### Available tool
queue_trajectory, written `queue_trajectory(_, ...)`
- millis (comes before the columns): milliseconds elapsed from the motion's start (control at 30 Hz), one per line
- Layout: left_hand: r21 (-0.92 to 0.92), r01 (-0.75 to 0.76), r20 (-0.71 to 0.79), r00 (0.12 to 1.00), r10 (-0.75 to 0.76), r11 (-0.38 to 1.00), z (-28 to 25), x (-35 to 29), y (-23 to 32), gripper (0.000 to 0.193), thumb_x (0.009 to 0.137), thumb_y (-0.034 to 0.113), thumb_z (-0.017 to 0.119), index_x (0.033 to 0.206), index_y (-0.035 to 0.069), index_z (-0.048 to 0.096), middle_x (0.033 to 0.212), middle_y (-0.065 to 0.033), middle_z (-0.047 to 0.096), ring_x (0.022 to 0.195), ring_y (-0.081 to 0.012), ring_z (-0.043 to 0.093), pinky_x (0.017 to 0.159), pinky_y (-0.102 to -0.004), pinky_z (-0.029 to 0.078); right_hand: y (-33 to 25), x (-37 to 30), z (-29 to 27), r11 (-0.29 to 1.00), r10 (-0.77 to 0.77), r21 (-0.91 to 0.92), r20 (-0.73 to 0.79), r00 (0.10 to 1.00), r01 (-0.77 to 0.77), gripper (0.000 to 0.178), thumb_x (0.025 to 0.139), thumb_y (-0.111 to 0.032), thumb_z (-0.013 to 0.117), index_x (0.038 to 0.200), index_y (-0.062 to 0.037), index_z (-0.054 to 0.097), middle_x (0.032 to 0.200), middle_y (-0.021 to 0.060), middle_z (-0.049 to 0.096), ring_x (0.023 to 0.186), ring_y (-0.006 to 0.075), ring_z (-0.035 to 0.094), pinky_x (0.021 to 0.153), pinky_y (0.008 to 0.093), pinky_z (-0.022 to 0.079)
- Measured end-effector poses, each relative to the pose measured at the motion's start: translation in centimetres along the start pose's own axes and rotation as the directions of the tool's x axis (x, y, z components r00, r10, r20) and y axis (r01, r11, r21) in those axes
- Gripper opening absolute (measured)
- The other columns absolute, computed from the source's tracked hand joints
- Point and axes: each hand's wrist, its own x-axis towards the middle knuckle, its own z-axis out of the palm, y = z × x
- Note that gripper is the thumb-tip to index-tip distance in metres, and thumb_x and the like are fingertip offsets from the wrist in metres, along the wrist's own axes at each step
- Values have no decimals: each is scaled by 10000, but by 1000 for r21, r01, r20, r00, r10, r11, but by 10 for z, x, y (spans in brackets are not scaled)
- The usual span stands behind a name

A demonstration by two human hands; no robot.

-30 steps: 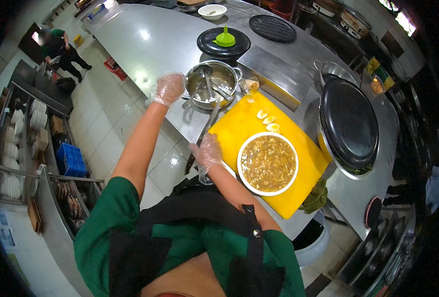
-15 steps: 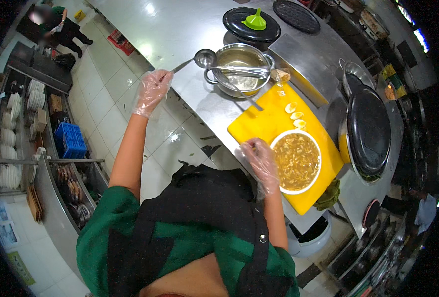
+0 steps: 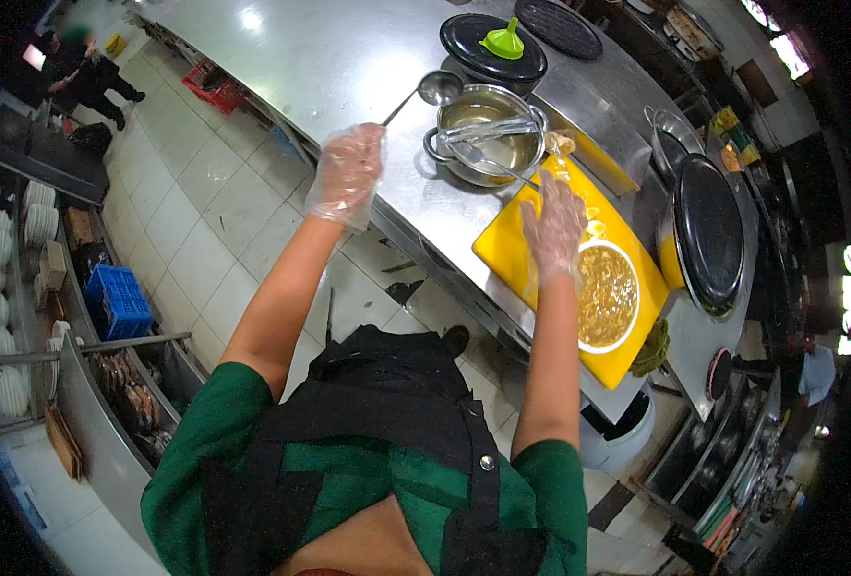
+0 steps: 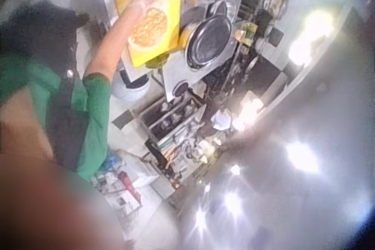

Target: The person assembles a noodle bowl in a commercial kitchen. They place a bowl of noodles on a cutting board, add sauce, sliced tofu, boiled egg, and meat using a ladle and knife, then present the finished dish.

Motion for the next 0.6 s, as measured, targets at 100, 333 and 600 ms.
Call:
queue_trajectory(100,-316,209,-92,964,-249,925,-15,-24,-27,220,929,197,611,930,3,715,789,-129,681,648,-197,607,602,-333,476,14,10,32,989,133,-111,427,894,-94,328,859,-233,620,1177,-152,621,949,174,648,862,385,632,779,530,486)
queue_trajectory(333,-632,557,139,765,-629,538,-86,-115,-85,223,967,218,610,941,31,728,738,70,532,653,-48,439,571,-218,352,55,38,4,993,-49,-92,310,949,81,155,836,-233,620,949,-134,655,851,163,658,830,378,643,719,508,495)
queue_trajectory(600,-745,614,170,554,-815,262,-132,-194,-98,236,979,214,607,975,-3,698,645,79,403,556,-25,343,500,-212,252,20,113,6,997,-41,-51,326,944,61,387,764,-251,639,1136,-155,689,1082,154,681,1022,345,644,895,450,511)
